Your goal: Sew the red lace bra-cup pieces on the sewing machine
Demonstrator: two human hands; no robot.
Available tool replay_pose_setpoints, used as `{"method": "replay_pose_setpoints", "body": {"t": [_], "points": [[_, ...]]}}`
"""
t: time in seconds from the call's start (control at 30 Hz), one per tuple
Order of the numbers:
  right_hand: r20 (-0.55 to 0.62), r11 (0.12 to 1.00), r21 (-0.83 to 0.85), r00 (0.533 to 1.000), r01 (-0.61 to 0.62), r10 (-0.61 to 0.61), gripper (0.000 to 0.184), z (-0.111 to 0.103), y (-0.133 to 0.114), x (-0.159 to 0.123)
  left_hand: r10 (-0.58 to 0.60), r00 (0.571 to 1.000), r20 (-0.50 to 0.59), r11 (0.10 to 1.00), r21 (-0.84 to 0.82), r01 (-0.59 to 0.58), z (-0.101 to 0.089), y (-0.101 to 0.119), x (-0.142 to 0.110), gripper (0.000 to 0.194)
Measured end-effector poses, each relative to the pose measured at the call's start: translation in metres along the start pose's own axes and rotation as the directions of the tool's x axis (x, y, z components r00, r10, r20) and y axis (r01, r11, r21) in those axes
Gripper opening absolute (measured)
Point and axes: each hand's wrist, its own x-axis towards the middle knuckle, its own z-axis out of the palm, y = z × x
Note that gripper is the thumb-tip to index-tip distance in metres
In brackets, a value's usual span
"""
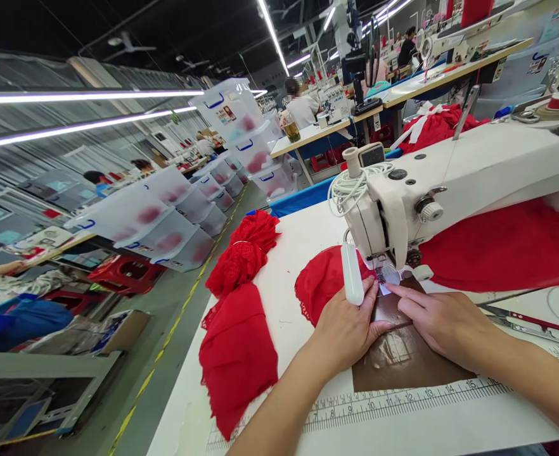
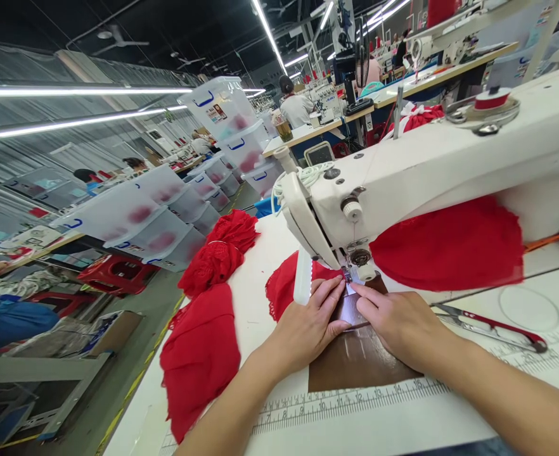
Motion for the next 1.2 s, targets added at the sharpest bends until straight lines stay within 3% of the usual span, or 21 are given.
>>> {"method": "replay_pose_setpoints", "body": {"t": [0.4, 0.9, 1.2], "points": [[0.013, 1.0, -0.005, 1.0, -0.006, 0.007, 0.027, 0.0009, 0.0001, -0.0008, 0.003, 1.0, -0.011, 1.0, -0.015, -0.003, 0.0, 0.0004, 0.0011, 0.074], [-0.047, 1.0, 0.008, 0.999, 0.008, -0.007, 0.029, -0.0006, -0.0003, 0.0017, -0.012, 1.0, 0.017, 1.0, -0.021, 0.012, -0.0008, 0.001, 0.0006, 0.078], [-0.017, 1.0, -0.006, 1.0, 0.008, -0.008, 0.032, 0.0018, 0.0005, -0.0001, -0.006, 1.0, 0.024, 0.999, -0.034, 0.007, 0.0003, 0.0011, 0.0022, 0.075]]}}
